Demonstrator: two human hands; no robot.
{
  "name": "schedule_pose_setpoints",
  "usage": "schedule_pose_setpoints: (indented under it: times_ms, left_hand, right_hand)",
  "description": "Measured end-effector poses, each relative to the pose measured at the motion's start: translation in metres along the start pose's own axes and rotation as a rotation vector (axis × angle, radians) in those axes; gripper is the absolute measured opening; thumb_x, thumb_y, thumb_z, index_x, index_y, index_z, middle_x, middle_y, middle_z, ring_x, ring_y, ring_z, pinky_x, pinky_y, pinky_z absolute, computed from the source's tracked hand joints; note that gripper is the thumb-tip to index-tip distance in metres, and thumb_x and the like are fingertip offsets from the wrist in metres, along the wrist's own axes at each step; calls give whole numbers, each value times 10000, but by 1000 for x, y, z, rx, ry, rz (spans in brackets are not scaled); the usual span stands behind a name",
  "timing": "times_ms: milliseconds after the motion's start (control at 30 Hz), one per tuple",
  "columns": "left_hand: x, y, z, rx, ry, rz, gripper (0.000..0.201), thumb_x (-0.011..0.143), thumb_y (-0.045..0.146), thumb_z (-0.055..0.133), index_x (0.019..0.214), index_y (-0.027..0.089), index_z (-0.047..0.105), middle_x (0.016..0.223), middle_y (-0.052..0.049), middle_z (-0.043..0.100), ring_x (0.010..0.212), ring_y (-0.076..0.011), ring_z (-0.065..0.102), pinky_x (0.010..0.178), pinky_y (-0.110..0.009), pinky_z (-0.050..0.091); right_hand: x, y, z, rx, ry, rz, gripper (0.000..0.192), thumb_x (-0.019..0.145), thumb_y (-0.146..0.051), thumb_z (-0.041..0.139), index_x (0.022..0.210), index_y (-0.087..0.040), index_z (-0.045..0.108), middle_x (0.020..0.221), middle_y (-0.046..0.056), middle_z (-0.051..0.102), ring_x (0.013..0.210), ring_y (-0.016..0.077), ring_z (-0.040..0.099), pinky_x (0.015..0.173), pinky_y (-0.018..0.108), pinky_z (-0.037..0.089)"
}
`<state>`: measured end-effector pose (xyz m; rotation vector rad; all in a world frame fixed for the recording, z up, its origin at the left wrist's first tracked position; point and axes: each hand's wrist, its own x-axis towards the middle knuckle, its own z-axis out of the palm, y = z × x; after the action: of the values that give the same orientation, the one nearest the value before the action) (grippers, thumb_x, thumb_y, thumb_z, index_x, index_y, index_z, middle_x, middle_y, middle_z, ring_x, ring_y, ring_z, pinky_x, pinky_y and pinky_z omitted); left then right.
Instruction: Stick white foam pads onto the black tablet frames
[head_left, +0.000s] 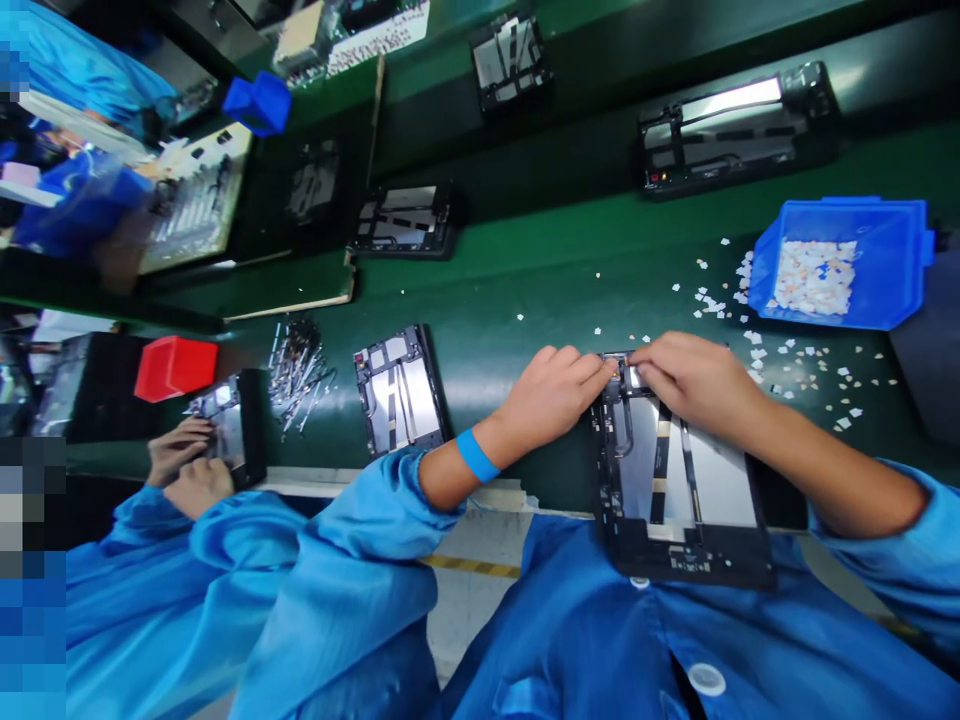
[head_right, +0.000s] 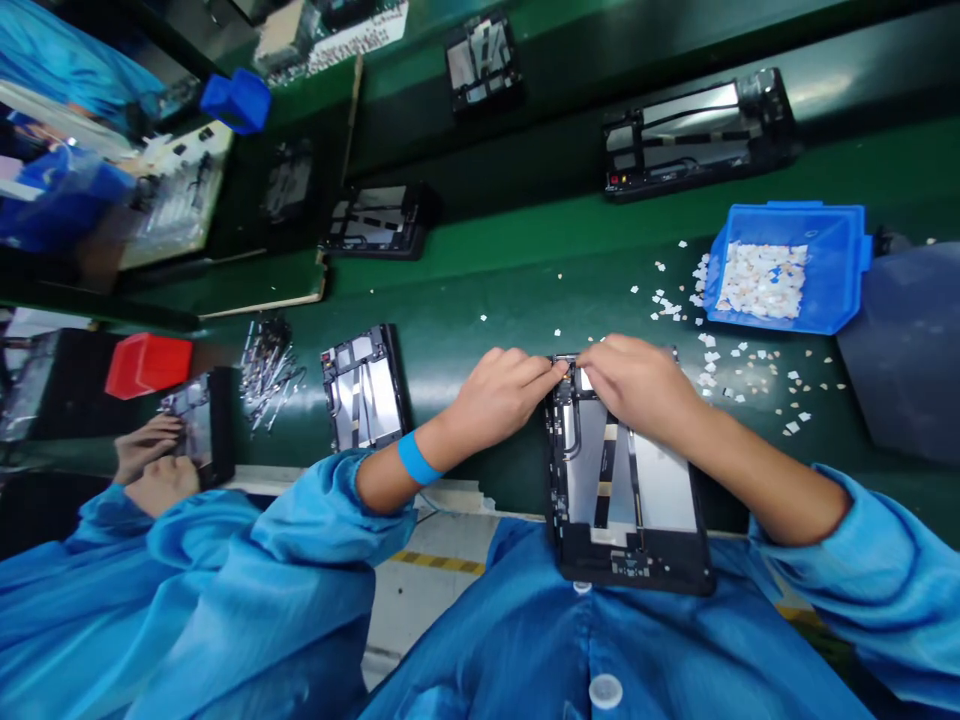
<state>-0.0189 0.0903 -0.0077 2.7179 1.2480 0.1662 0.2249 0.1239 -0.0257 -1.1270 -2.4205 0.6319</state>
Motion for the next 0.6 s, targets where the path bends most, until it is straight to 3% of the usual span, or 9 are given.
schedule_pose_setpoints:
  times_ms: [67,167,333,500,600]
  left_hand:
    - [2,-4,-2,-19,-11,-2,341,1086,239,455,1347,237,674,1096,-86,711,949,-230,568,784,-363,382]
    - [5,-14,-3,-92,-32,-20,376,1056,180,469,1334,272,704,1178,-75,703,988,-225,578,833,-353,408]
    - [7,-21,-5,-103,-70,-43,432,1049,151,451,1357,323,701,1189,-65,690,1012,-220,579,871,-346,419]
    - [5,-6,-14,32,-60,-32,359,1065,233,504,1366,295,690,1136,-88,695,962,-234,563,818,-357,397]
    - [-2,1,-23,39,-78,-45,397,1068,222,477,1428,255,639,1167,-88,707,961,-231,576,816,-357,406]
  right_hand:
    - [-13,3,4,-74,-18,-154,333,1034,-192,464,1195,-211,755,1020,86,741,939,222,632,885,345,466]
    - [-22,3,6,-217,-40,-247,379,1035,-159,479,1329,-217,711,1036,93,717,910,225,586,840,344,452]
    - [-17,-8,-1,-412,-78,-326,399,964,-81,528,1300,-194,711,987,107,688,850,236,543,756,354,424]
    - [-5,-13,-8,-362,-149,-306,421,877,-50,594,1251,-202,716,1022,112,719,881,251,601,723,352,459]
    - [-20,-11,-29,-156,-4,-183,398,921,-84,502,1217,-230,724,1089,81,753,955,237,672,811,368,529]
